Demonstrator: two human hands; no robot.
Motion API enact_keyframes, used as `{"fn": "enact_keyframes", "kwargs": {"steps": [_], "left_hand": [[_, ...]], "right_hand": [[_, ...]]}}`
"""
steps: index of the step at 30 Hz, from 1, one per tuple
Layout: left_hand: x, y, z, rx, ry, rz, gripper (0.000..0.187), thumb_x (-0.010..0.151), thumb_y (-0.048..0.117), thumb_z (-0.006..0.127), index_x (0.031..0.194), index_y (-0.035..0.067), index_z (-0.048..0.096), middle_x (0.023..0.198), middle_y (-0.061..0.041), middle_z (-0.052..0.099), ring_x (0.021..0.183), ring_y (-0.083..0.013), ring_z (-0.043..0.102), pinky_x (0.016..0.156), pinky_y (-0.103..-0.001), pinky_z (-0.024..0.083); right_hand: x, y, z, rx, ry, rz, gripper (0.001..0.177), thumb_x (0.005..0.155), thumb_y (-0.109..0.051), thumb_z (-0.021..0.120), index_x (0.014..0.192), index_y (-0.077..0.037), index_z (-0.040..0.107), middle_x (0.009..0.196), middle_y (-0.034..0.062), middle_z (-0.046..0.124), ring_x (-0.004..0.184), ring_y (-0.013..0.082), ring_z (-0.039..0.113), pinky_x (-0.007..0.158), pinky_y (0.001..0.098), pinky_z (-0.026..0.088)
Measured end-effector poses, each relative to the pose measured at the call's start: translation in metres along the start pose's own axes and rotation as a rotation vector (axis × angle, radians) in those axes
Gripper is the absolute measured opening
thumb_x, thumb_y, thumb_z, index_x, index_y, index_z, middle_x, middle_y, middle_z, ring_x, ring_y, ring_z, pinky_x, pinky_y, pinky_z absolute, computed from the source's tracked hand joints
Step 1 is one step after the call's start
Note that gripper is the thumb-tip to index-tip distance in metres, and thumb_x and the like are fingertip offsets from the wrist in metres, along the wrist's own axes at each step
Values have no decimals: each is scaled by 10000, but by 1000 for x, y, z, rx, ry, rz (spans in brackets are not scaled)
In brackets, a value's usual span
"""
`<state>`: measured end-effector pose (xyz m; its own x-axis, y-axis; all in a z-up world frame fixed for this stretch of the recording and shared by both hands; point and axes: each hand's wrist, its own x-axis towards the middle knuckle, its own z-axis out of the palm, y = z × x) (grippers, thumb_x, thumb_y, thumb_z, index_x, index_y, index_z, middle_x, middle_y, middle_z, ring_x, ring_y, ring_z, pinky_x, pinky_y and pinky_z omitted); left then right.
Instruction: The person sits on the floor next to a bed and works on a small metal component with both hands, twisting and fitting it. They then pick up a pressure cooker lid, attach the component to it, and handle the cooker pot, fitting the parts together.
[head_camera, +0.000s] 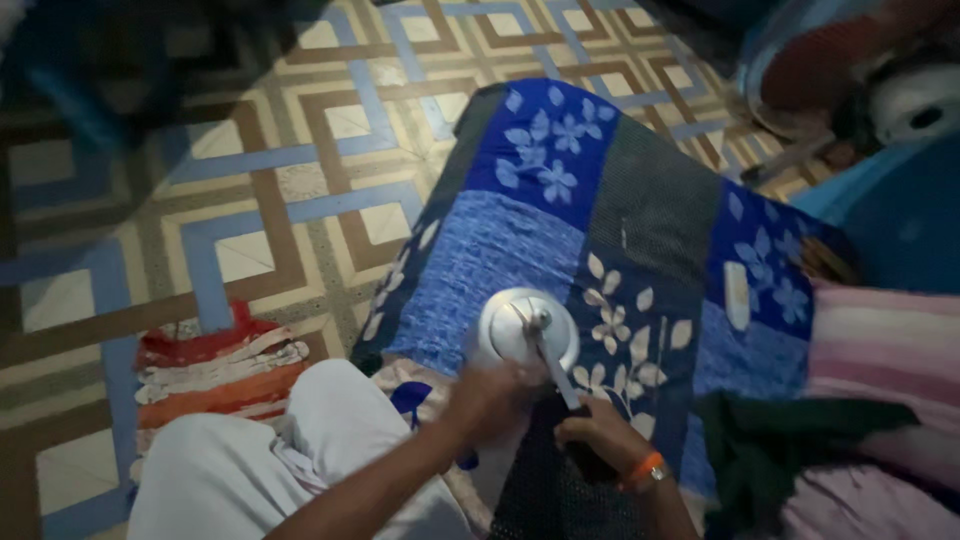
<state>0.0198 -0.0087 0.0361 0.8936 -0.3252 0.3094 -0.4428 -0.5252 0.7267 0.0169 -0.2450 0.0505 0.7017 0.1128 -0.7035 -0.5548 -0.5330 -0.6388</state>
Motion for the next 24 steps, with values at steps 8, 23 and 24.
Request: {"fn": "enact_keyframes", "kwargs": {"steps": [8, 23, 24], "left_hand": [[-10, -6, 3, -139, -254, -100, 312, 974, 140, 594, 1260, 207, 699, 974, -140, 739, 835, -344, 717, 684, -476, 556], [-25, -48, 4, 41, -42, -47, 453, 890, 81, 596, 1337, 139, 646, 920, -158, 682, 764, -375, 695, 603, -510, 537], [-27, -50, 6, 18, -6, -89, 442, 893, 77, 584, 1323, 154, 655, 951, -153, 687, 751, -366, 701, 611, -499, 548]], "right_hand": [[8, 7, 3, 97, -42, -4, 222, 696, -124, 724, 843, 37, 682, 660, 115, 680, 523, 213, 636, 509, 328, 514], [-6, -13, 23, 230, 18, 98, 242, 746, -91, 691, 944, 27, 615, 677, 140, 664, 482, 252, 625, 465, 383, 521], [-5, -9, 24, 217, 17, 87, 234, 743, -101, 685, 928, 26, 619, 670, 136, 663, 476, 252, 624, 460, 382, 520]]}}
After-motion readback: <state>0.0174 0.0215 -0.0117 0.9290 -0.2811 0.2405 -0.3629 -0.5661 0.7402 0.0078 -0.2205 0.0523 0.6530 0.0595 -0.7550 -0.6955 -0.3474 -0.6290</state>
